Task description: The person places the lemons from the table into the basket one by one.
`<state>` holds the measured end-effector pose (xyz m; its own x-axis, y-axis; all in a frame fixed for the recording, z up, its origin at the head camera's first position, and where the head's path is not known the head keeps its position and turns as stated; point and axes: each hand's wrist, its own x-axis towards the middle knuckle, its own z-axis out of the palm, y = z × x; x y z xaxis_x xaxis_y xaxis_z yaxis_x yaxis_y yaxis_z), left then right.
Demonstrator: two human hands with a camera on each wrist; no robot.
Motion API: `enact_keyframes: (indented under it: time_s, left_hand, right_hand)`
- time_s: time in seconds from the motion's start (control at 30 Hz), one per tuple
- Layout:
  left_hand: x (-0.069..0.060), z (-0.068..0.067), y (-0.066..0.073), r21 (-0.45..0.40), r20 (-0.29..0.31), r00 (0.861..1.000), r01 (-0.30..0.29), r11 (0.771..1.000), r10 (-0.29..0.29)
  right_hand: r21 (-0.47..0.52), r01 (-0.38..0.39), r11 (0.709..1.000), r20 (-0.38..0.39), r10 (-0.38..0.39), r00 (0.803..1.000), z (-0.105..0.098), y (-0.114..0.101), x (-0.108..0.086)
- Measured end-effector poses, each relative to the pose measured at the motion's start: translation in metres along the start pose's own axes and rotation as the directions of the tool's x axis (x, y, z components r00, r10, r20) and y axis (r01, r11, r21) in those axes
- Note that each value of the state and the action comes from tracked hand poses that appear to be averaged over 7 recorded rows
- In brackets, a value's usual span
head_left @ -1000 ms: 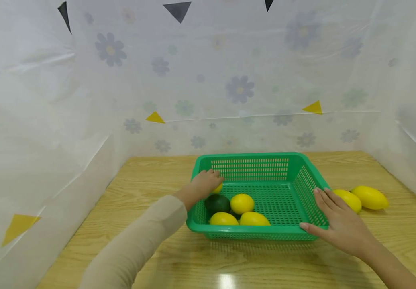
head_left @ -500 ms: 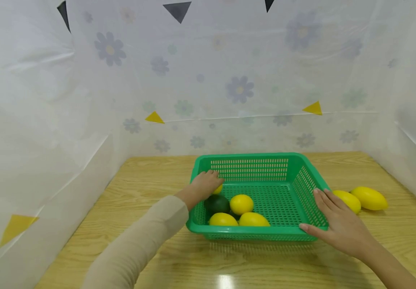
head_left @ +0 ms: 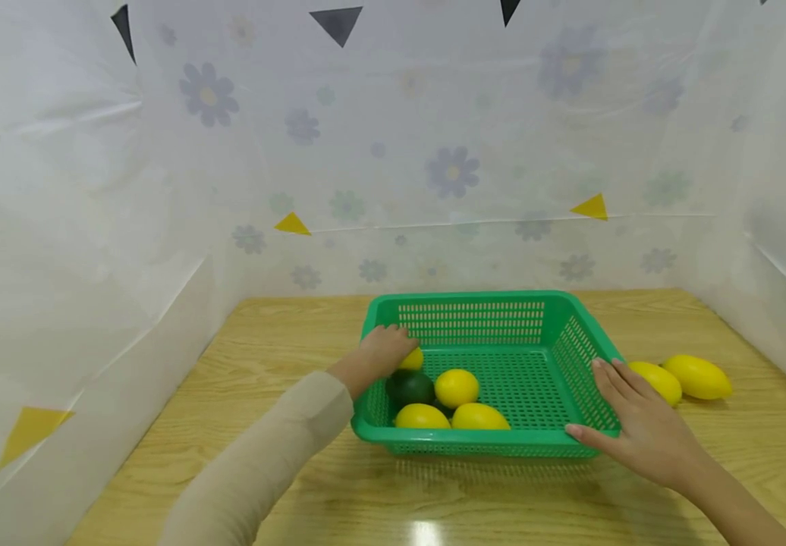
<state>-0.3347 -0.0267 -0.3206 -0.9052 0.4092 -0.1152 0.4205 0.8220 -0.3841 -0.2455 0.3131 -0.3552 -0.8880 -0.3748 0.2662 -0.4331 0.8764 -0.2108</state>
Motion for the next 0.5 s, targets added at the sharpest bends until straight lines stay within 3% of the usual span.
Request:
enact_keyframes:
  time_s: [0.2, 0.5]
  left_hand:
    - [-0.012, -0.005, -0.004, -0.138, -0.115, 0.993, -0.021, 0.99, 0.005]
    - [-0.036, 0.0, -0.015, -0.365, -0.314, 0.947, -0.054, 0.93, -0.068]
  right_hand:
    - [0.004, 0.0, 1.0, 0.006, 0.0, 1.0, 0.0, -0.001, 0.0]
    - [-0.003, 0.002, 1.0, 0.008, -0.002, 1.0, -0.002, -0.001, 0.0]
